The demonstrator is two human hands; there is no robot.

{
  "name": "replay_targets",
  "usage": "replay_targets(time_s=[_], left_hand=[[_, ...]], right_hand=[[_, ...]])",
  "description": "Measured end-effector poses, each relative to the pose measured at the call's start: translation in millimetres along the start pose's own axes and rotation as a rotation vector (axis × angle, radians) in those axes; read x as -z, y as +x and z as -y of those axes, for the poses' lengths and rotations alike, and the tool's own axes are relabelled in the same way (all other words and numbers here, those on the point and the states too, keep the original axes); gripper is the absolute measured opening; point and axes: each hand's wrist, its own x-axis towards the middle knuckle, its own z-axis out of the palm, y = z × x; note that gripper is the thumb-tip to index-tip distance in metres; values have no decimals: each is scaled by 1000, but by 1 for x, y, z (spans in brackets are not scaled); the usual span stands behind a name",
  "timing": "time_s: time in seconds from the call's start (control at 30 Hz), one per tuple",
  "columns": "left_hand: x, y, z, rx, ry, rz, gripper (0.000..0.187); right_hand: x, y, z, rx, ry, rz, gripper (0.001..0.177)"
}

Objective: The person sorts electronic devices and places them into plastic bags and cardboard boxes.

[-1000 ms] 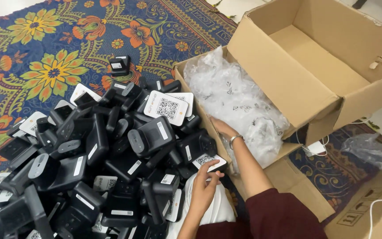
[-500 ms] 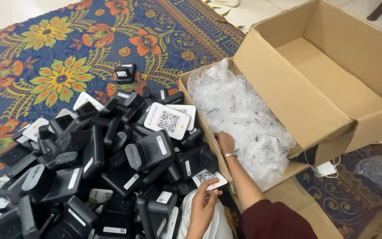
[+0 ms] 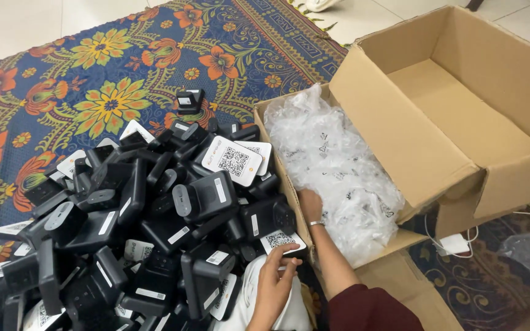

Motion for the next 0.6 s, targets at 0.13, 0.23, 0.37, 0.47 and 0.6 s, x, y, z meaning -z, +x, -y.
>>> replay_targets(time_s=[0.13, 0.23, 0.37, 0.47, 0.6], left_hand=[[4, -9, 1, -35, -13, 1, 28], [11, -22, 4, -62, 13, -29, 29], [21, -36, 6, -70, 11, -23, 29], [26, -44, 11, -84, -12, -20, 29], [35, -54, 9, -59, 4, -9, 31]], right_hand=[[8, -3, 5, -38, 68, 9, 20], [-16, -2, -18, -100, 100, 107, 21], [-4, 6, -31, -198, 785, 308, 43], [49, -2, -9, -227, 1217, 360, 58], [93, -22, 16, 265, 287, -2, 60]])
